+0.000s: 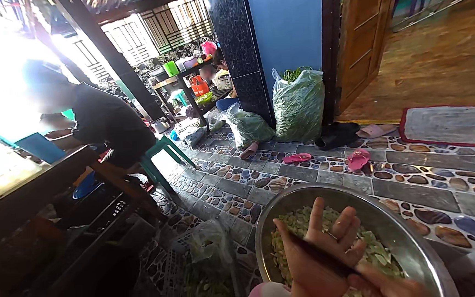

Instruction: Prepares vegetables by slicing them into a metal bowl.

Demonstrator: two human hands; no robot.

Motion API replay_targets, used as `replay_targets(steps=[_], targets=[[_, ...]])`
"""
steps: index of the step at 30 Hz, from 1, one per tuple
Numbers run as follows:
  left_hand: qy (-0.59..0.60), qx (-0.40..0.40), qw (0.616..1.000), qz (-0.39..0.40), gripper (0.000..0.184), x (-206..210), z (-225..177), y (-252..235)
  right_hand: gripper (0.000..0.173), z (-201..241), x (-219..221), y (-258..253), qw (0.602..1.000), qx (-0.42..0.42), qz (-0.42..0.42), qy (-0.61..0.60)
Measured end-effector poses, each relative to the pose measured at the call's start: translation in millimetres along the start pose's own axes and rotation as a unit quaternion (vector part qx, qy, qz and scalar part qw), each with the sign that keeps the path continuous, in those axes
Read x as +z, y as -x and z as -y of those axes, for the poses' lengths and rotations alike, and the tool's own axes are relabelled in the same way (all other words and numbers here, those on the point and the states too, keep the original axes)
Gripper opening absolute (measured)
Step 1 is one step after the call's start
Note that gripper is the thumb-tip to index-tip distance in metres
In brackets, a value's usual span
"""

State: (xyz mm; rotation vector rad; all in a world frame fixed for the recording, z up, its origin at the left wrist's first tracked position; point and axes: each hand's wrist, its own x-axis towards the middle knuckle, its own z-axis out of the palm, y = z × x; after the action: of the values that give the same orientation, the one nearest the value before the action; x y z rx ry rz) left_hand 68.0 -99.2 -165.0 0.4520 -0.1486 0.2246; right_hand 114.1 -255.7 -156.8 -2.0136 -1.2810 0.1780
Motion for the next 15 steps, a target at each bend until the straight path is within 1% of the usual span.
replay_targets(steps=[2,4,6,8,11,13,15], targets=[[0.016,-0.003,1.000,0.009,0.118,-0.9,0.6,0.3,0.049,-12.3,-12.1,-11.8,0.999,-0.006,-0.031,0.036],[0.026,-0.010,1.000,0.009,0.123,-3.1,1.9,-0.1,0.051,-19.0,-10.4,-13.9,0.996,-0.013,-0.048,0.080],[0.026,-0.026,0.999,-0.014,0.131,-5.9,3.0,-1.0,0.050,-14.0,-1.1,-5.5,0.996,-0.002,-0.031,0.083],[0.002,-0.029,0.999,-0.024,0.139,-6.5,5.5,-4.5,0.049,-8.3,8.5,5.8,0.998,0.007,-0.007,0.065],[0.001,-0.023,0.999,-0.038,0.133,-6.8,7.0,-6.9,0.051,-13.1,-0.2,2.5,0.999,0.019,0.007,0.039],[0.019,-0.022,0.999,-0.042,0.128,-5.8,6.7,-6.1,0.053,-26.1,-10.2,-8.9,0.998,0.012,-0.023,0.060],[0.029,-0.011,0.999,-0.039,0.128,-8.0,8.4,-7.4,0.052,-30.6,-9.5,-13.4,0.995,0.001,-0.044,0.085]])
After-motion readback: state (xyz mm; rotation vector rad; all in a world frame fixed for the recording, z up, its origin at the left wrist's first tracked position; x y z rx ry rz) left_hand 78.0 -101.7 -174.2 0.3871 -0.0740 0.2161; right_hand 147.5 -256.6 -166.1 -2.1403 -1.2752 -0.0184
